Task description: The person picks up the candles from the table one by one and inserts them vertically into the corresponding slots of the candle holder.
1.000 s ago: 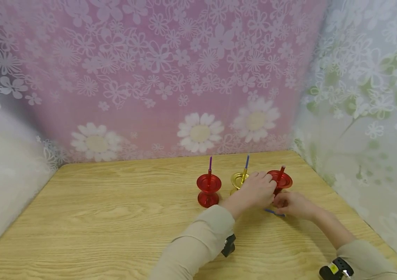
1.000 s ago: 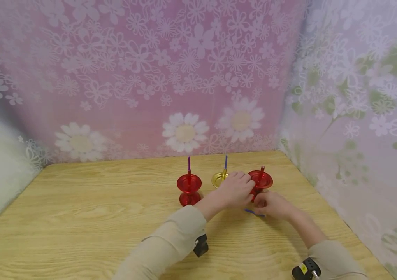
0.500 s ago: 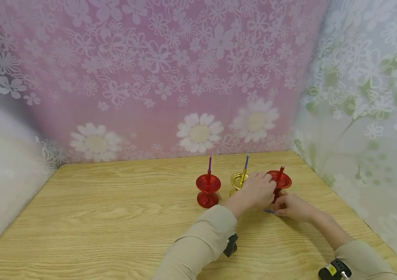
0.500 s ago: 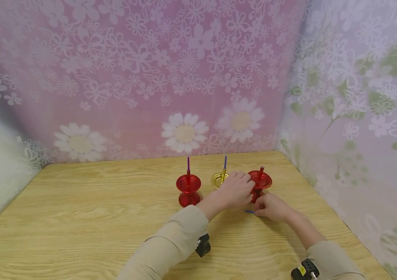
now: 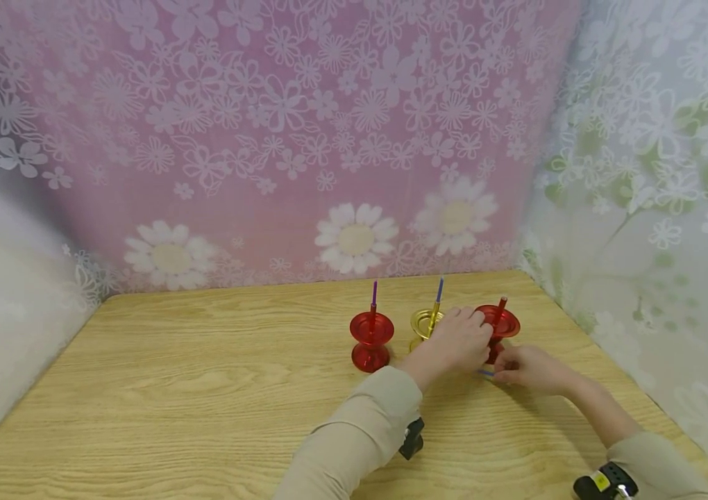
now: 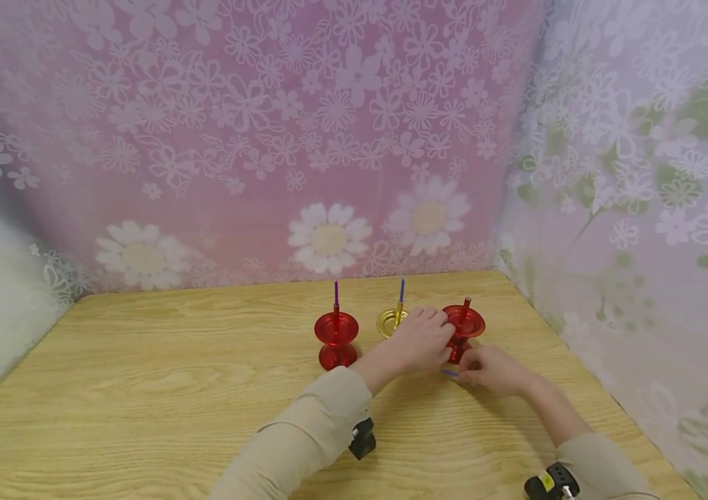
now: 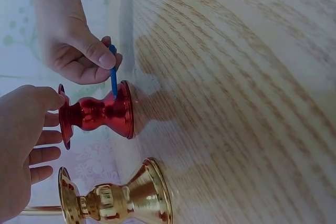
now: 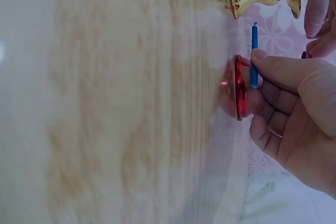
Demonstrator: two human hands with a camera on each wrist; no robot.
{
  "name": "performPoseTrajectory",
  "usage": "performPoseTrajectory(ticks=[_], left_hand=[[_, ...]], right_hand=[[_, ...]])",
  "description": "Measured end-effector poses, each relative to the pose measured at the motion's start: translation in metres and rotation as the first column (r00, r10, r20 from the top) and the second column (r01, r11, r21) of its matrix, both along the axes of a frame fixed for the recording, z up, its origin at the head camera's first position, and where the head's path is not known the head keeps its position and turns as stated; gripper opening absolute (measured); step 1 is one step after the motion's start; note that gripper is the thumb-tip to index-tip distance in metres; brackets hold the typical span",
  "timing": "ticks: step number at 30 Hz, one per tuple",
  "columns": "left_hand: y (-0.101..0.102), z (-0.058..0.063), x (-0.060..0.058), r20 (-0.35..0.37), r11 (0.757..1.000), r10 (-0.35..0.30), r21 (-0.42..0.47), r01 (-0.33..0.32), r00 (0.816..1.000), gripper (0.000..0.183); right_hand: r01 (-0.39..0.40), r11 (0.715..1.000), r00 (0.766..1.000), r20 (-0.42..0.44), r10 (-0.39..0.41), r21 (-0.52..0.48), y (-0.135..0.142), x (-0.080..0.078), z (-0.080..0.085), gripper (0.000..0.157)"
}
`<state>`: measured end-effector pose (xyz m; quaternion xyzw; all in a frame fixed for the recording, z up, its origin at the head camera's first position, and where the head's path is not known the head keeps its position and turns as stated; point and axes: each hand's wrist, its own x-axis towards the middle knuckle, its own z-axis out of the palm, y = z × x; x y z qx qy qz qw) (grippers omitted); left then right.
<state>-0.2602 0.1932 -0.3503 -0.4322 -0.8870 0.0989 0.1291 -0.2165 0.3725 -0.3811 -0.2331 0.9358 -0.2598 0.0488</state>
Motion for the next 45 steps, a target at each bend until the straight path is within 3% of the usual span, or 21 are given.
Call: performPoseTrajectory(ticks=[15, 21, 28, 37, 45], left_hand=[[0.004, -0.001, -0.002, -0.002, 1.0, 0.012, 0.002, -0.012, 1.0, 0.027], [0.002, -0.001, -0.003, -0.01, 1.0, 0.009, 0.011, -0.009, 1.0, 0.025], [0.002, 0.001, -0.002, -0.018, 1.0, 0.018, -0.023, -0.018, 1.0, 0.028], [0.002, 0.0, -0.002, -0.001, 0.999, 0.03, -0.018, -0.03, 1.0, 0.026], [0.001, 0.0, -0.004, 0.001, 0.999, 0.028, -0.023, -0.028, 1.0, 0.029]], right_hand=[[-0.051, 0.998, 0.996, 0.079, 0.053, -0.024, 0.025, 0.01, 0.026, 0.021], [0.039, 0.998, 0.996, 0.086, -0.035, -0.043, 0.031, 0.01, 0.039, 0.018], [0.192, 0.976, 0.981, -0.003, -0.193, -0.1, 0.035, 0.007, 0.057, 0.015], [0.298, 0.944, 0.953, -0.013, -0.303, -0.145, 0.03, -0.004, 0.07, 0.027], [0.335, 0.919, 0.926, -0.108, -0.362, -0.207, 0.016, -0.016, 0.079, 0.029]])
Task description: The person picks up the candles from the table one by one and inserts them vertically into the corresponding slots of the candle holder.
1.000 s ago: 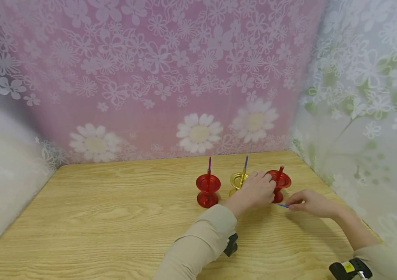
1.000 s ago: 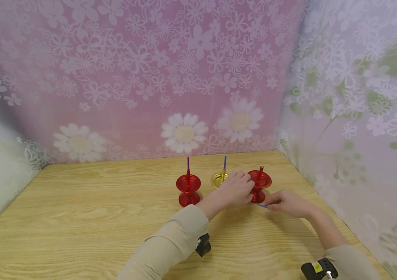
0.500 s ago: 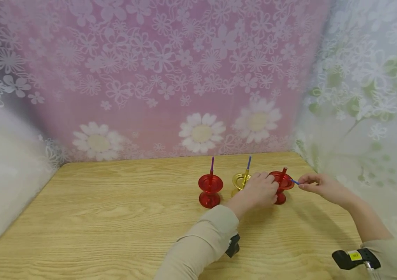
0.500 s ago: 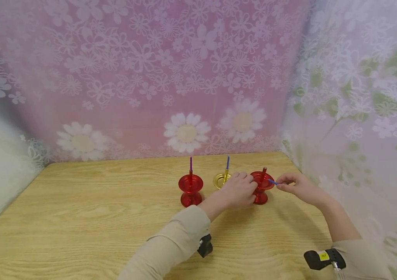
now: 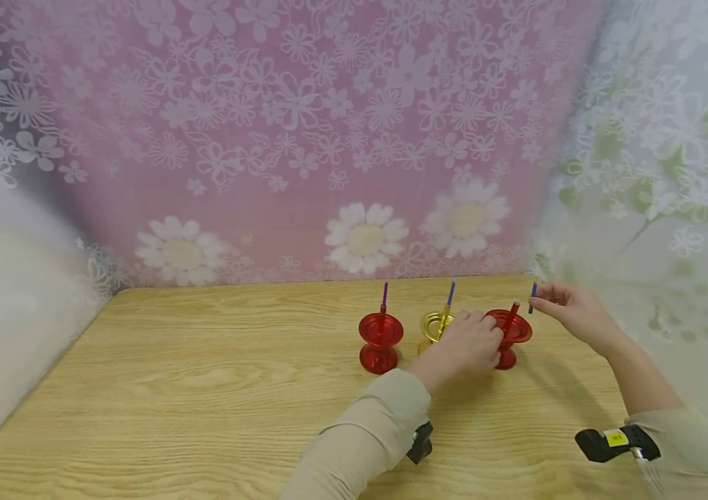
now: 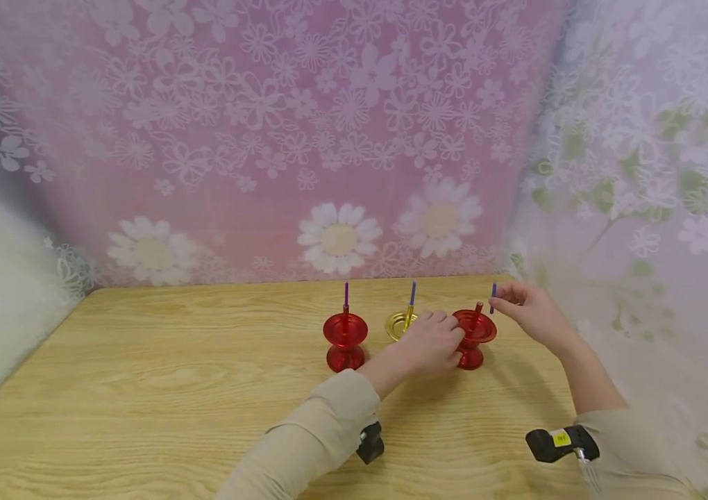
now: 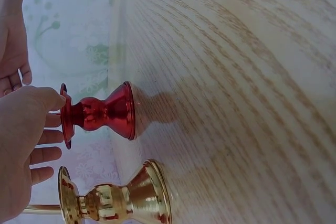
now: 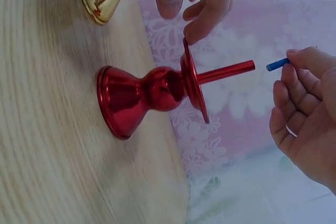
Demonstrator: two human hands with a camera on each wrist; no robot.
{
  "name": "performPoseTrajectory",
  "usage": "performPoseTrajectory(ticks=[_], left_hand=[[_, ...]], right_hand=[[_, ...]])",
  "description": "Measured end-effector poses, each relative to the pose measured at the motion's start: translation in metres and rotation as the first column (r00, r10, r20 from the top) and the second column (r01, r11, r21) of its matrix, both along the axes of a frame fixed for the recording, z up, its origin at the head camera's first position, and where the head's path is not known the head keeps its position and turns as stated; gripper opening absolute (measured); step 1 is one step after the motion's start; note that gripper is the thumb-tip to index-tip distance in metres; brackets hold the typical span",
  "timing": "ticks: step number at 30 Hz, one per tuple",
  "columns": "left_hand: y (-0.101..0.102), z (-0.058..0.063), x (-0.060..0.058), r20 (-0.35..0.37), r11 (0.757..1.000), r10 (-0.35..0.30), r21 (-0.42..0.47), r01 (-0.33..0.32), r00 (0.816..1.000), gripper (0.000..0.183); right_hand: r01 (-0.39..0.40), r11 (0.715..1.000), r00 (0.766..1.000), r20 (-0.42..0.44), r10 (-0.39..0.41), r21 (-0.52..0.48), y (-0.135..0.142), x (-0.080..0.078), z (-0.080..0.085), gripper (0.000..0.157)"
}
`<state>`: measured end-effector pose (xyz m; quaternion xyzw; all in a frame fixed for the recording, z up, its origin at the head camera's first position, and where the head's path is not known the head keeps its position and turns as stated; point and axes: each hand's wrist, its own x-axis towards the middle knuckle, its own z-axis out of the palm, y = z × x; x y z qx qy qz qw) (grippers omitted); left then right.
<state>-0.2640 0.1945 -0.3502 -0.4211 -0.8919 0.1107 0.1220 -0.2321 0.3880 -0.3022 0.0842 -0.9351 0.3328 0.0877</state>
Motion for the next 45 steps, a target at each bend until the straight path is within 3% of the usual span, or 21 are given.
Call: performPoseTrajectory(ticks=[14, 33, 45], left_hand=[[-0.002, 0.0, 0.001, -0.02, 1.0, -0.003, -0.002, 0.003, 1.0, 0.027], [-0.001, 0.001, 0.002, -0.014, 1.0, -0.003, -0.007, 0.003, 1.0, 0.028], [-0.001, 0.002, 0.002, -0.001, 1.0, 0.007, -0.011, -0.007, 1.0, 0.028]], right_hand=[[0.066, 0.998, 0.992, -0.105, -0.066, -0.011, -0.008, -0.009, -0.002, 0.029], [0.06, 0.996, 0.982, -0.182, -0.047, 0.068, -0.01, -0.015, -0.006, 0.025], [0.043, 0.992, 0.985, -0.168, -0.023, 0.116, -0.012, -0.017, -0.002, 0.033]])
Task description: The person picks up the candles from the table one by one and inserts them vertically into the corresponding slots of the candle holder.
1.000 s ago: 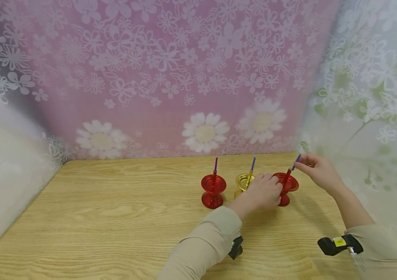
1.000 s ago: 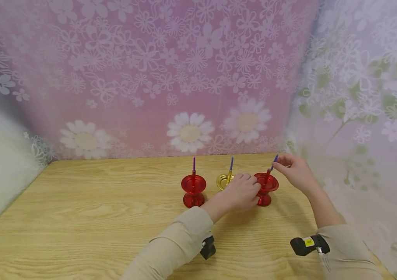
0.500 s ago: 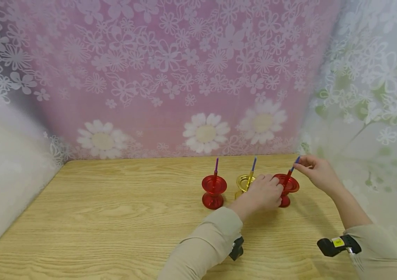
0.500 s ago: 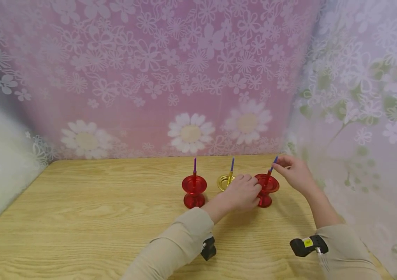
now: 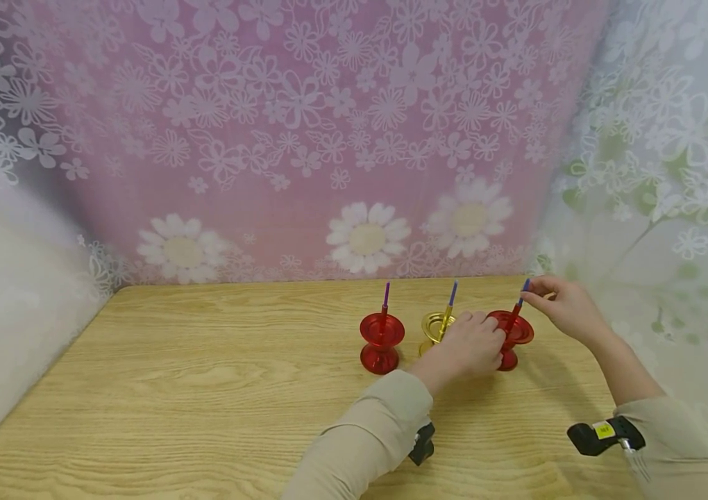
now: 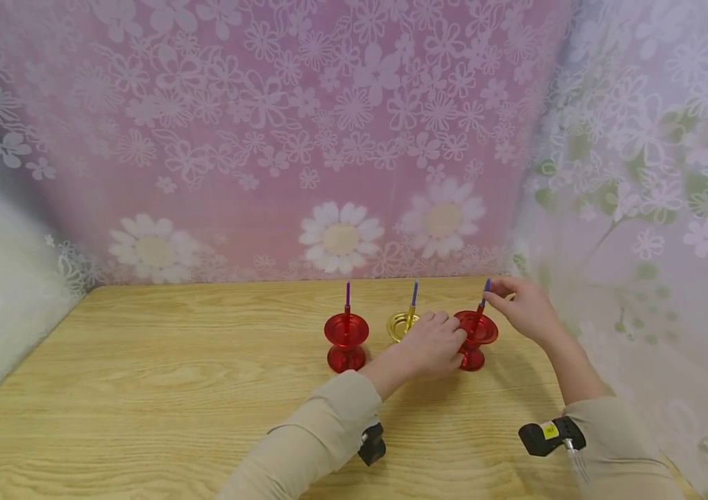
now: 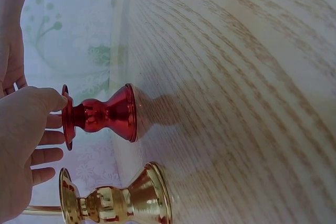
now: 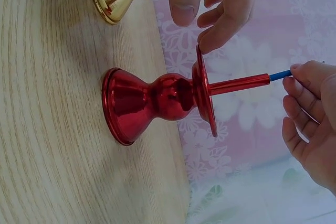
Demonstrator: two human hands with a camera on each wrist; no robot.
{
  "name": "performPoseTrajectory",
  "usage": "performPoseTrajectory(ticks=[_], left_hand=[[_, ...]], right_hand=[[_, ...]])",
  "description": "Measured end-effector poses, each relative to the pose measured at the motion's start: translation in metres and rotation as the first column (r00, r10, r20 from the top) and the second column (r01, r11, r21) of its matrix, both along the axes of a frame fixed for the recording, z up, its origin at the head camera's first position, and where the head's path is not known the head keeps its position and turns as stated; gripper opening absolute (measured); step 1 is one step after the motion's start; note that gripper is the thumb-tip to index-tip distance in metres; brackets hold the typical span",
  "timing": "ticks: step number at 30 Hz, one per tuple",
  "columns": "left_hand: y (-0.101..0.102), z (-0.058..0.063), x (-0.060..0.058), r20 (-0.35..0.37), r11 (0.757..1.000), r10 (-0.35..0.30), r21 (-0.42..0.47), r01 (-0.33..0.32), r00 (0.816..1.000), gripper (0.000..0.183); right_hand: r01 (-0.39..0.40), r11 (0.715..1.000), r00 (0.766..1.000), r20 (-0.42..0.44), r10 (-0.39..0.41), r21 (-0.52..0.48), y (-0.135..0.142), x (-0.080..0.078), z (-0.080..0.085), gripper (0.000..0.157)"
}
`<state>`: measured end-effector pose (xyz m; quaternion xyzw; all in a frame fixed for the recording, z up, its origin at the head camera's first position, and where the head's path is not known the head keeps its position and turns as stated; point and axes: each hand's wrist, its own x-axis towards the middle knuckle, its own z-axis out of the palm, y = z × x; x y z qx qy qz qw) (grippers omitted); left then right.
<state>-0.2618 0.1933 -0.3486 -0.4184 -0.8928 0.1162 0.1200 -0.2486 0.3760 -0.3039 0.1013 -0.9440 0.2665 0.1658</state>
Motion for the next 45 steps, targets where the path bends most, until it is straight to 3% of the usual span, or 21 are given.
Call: performPoseTrajectory(ticks=[22, 31, 39, 45], left_hand=[[0.0, 0.0, 0.001, 0.012, 1.0, 0.005, 0.002, -0.005, 1.0, 0.029], [-0.001, 0.0, -0.001, -0.005, 1.0, -0.006, 0.011, 0.006, 1.0, 0.028], [0.0, 0.0, -0.001, 0.037, 1.0, 0.007, 0.003, -0.007, 0.999, 0.028], [0.0, 0.0, -0.001, 0.02, 1.0, 0.002, 0.006, -0.002, 1.0, 0.027]], right_hand=[[-0.027, 0.998, 1.0, -0.009, 0.028, 0.061, -0.001, -0.002, 0.002, 0.023], [0.003, 1.0, 0.997, 0.083, -0.002, -0.009, 0.0, -0.001, 0.001, 0.035], [-0.02, 0.996, 0.992, 0.125, 0.031, -0.091, 0.002, -0.003, -0.007, 0.029], [-0.028, 0.994, 0.992, 0.121, 0.04, -0.102, 0.005, -0.004, -0.008, 0.03]])
